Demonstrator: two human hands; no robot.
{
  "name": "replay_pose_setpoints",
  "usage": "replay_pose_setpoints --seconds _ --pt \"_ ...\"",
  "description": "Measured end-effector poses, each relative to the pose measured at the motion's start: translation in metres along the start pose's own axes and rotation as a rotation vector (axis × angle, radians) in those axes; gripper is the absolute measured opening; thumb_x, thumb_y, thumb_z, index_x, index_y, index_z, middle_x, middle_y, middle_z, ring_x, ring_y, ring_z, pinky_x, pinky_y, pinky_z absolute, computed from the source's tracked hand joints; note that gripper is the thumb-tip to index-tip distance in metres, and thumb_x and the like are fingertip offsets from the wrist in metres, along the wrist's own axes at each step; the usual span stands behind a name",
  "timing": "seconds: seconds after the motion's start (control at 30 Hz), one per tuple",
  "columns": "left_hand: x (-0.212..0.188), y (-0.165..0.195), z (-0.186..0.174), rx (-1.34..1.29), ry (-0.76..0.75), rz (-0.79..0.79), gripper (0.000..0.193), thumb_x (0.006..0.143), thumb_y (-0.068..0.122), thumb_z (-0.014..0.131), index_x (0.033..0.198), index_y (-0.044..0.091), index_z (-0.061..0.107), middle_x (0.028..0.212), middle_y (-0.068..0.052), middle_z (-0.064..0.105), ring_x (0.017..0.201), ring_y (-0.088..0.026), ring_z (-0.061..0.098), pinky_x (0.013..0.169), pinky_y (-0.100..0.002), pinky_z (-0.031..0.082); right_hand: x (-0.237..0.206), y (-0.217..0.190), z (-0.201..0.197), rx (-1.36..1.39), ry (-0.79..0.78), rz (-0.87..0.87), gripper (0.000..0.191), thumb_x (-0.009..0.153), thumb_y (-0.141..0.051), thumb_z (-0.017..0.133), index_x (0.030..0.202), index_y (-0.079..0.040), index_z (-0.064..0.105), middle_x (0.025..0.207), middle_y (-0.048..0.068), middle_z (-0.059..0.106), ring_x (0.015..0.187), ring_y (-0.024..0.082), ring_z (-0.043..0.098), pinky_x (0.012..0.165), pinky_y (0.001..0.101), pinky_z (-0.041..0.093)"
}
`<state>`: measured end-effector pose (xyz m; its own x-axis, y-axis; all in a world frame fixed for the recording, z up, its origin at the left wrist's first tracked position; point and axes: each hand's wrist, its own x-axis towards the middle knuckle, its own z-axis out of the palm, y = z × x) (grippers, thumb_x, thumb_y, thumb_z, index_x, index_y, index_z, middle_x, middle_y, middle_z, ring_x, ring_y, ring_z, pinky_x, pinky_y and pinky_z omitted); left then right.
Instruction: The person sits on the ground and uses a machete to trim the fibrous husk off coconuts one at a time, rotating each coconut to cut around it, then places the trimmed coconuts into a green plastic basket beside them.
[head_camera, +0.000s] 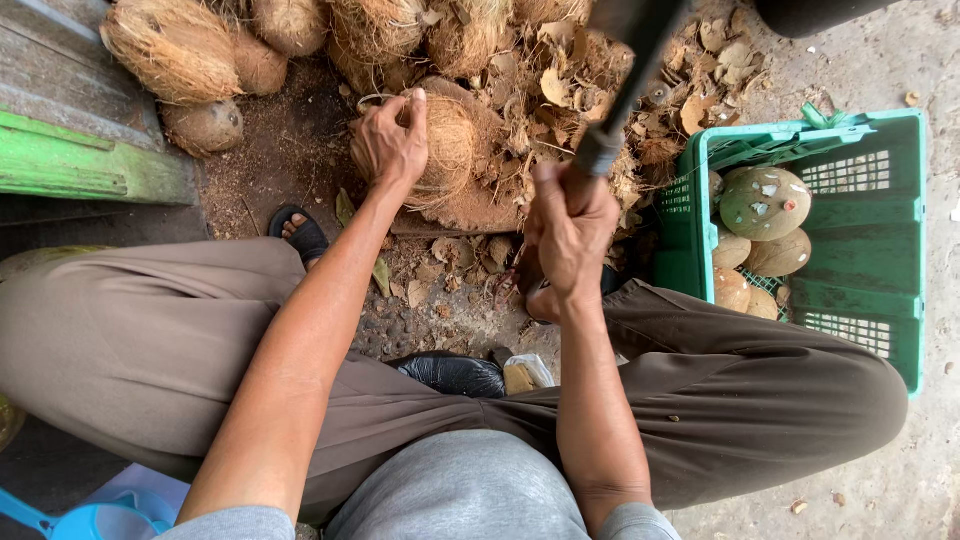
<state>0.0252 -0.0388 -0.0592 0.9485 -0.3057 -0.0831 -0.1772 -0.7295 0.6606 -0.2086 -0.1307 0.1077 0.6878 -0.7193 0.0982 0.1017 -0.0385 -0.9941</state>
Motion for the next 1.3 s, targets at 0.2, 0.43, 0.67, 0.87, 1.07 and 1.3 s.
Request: replay_pose_setpoints --seconds 0.2,0.43,0.67,0.87,1.07,1.3 --pt "-0.007 -0.006 0.000 -0.028 0.057 0.032 0.060 0.099 0.069 0.048 0.107 0.016 0.075 0.098 -0.008 0.071 0.082 -0.023 0.063 0.073 -0.042 0.047 -0.027 0.068 0.035 0.295 -0.004 0.464 0.017 0.098 -0.027 0.060 0.087 -0.016 0.055 0.066 -0.003 0.056 0.050 0.006 0.051 0.040 0.0272 0.044" --pt "-0.010 -0.016 -0.006 -0.047 0.126 0.129 0.059 0.099 0.067 0.044 0.106 0.018 0.078 0.097 -0.009 0.072 0.087 -0.027 0.066 0.077 -0.047 0.049 -0.023 0.064 0.013 0.002 -0.065 0.357 0.020 0.098 -0.022 0.067 0.084 -0.011 0.060 0.059 -0.002 0.054 0.043 0.007 0.048 0.036 0.0251 0.041" --pt "-0.015 -0.028 -0.021 -0.139 0.094 0.293 0.067 0.103 0.069 0.040 0.114 0.014 0.076 0.108 -0.011 0.076 0.093 -0.027 0.070 0.078 -0.043 0.053 -0.029 0.067 0.036 0.080 -0.102 0.442 0.021 0.099 -0.020 0.067 0.082 -0.011 0.061 0.059 -0.001 0.055 0.042 0.009 0.046 0.035 0.0264 0.039" --pt "-0.013 -0.034 -0.022 -0.156 -0.082 0.107 0.067 0.096 0.068 0.033 0.116 0.020 0.075 0.108 -0.009 0.076 0.081 -0.029 0.068 0.069 -0.045 0.050 -0.043 0.085 0.023 -0.433 -0.269 0.701 0.036 0.100 -0.032 0.065 0.075 -0.008 0.061 0.059 0.001 0.060 0.045 0.010 0.051 0.040 0.0280 0.042" --pt "-0.009 -0.014 0.002 -0.181 0.094 0.328 0.070 0.096 0.080 0.041 0.097 0.019 0.076 0.095 -0.007 0.073 0.084 -0.022 0.062 0.085 -0.048 0.044 -0.032 0.070 0.007 -0.040 -0.203 0.856 0.037 0.102 -0.028 0.065 0.071 -0.014 0.052 0.055 -0.003 0.049 0.040 0.009 0.040 0.035 0.0269 0.033" --pt "0.004 0.008 -0.001 -0.123 -0.282 -0.167 0.078 0.073 0.092 0.049 0.101 0.022 0.068 0.070 0.002 0.058 0.051 -0.012 0.040 0.044 -0.034 0.028 -0.041 0.111 -0.010 0.053 -0.190 0.793 0.043 0.101 -0.027 0.067 0.067 -0.012 0.046 0.052 -0.002 0.047 0.037 0.010 0.040 0.034 0.0284 0.031"
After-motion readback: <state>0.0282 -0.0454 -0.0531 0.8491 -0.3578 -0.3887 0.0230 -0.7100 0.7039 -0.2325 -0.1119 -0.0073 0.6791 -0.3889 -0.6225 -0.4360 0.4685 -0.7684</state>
